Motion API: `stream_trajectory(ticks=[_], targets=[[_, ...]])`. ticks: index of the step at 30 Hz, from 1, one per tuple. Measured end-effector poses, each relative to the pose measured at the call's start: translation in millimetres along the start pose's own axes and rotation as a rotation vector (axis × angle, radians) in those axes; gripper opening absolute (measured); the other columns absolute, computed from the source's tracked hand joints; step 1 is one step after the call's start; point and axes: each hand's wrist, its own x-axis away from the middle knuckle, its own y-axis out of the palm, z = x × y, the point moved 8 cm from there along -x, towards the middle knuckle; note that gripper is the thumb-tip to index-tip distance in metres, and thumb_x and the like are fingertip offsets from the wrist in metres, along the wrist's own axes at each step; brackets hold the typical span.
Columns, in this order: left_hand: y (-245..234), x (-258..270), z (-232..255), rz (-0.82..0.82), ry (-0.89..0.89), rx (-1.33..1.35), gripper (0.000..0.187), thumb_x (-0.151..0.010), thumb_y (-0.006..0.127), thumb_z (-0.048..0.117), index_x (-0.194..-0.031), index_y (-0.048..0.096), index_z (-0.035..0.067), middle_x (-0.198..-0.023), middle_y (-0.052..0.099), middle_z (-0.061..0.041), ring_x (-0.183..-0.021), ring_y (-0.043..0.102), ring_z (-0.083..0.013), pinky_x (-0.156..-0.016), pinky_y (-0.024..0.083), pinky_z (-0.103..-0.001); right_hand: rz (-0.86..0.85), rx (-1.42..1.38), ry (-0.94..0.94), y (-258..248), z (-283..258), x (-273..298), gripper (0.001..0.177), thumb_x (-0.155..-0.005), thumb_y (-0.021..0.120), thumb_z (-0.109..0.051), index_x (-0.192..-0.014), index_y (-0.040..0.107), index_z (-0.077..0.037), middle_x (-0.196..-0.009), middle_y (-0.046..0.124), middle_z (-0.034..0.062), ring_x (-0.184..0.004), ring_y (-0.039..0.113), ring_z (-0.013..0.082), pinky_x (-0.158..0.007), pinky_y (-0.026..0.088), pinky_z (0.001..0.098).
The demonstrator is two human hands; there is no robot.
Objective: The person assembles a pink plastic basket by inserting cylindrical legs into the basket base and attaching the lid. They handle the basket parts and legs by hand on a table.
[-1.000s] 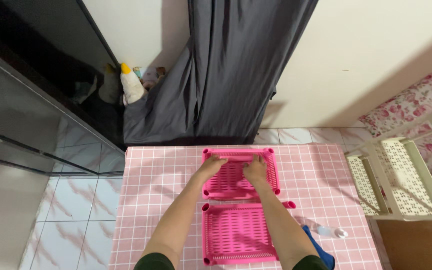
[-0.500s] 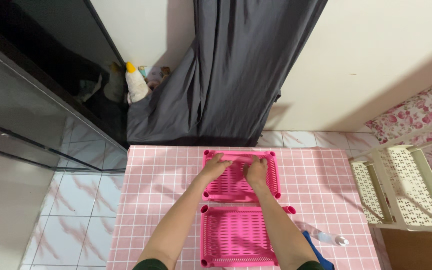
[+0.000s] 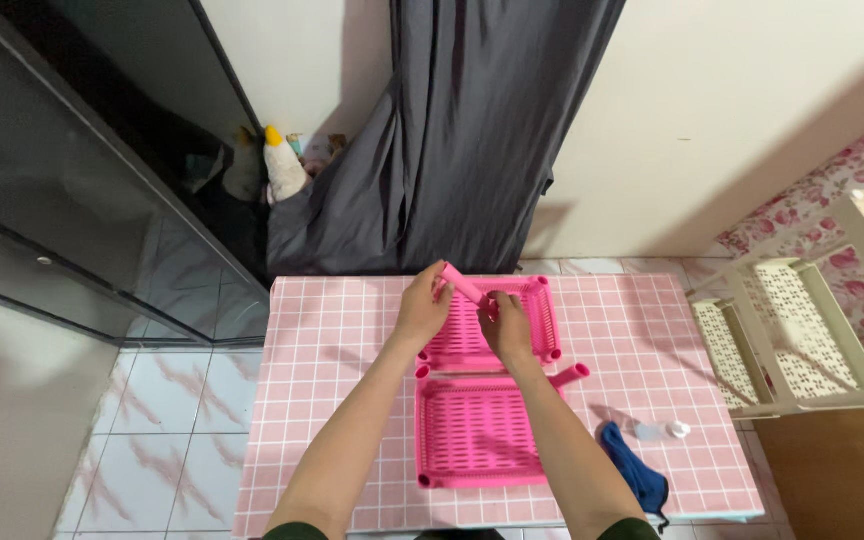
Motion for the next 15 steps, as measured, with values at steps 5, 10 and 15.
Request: stream_trajectory(ticks=[5, 10, 15], targets=[[-28.4, 44.7, 57.5, 0.104, 0.171, 0.006, 0.039, -0.092, 0.071, 0.010, -0.130, 0.063, 0.003, -0.121, 0.069, -0.015, -0.107, 0.071, -0.0281, -0.094, 0.058, -0.037, 0.080, -0.056, -0.102, -44.4, -68.4, 43.9, 0.034, -0.083, 0.077, -0.018, -0.114, 0.067, -0.009, -0.099, 0.067, 0.0123, -0.080, 0.069, 0.0288, -0.067, 0.056, 0.0418], [-48.1, 98.9, 101.4, 0.129, 0.265, 0.005, 0.029, -0.094, 0.070, 0.007, -0.123, 0.066, 0.004, -0.109, 0.070, -0.012, -0.099, 0.073, -0.0261, -0.087, 0.061, -0.035, 0.133, 0.065, -0.247, -77.1, -120.6, 96.8, 0.030, -0.083, 0.079, -0.019, -0.110, 0.069, -0.009, -0.092, 0.069, 0.0097, -0.083, 0.069, 0.0292, -0.071, 0.056, 0.0423], [-57.5, 152.9, 125.8, 0.083, 0.277, -0.102, 0.027, -0.094, 0.071, 0.007, -0.120, 0.069, 0.005, -0.106, 0.072, -0.011, -0.096, 0.072, -0.0276, -0.083, 0.059, -0.037, 0.053, -0.061, -0.199, -71.8, -130.1, 145.7, 0.033, -0.087, 0.074, -0.013, -0.117, 0.065, -0.002, -0.098, 0.070, 0.0131, -0.082, 0.073, 0.0255, -0.068, 0.060, 0.0371]])
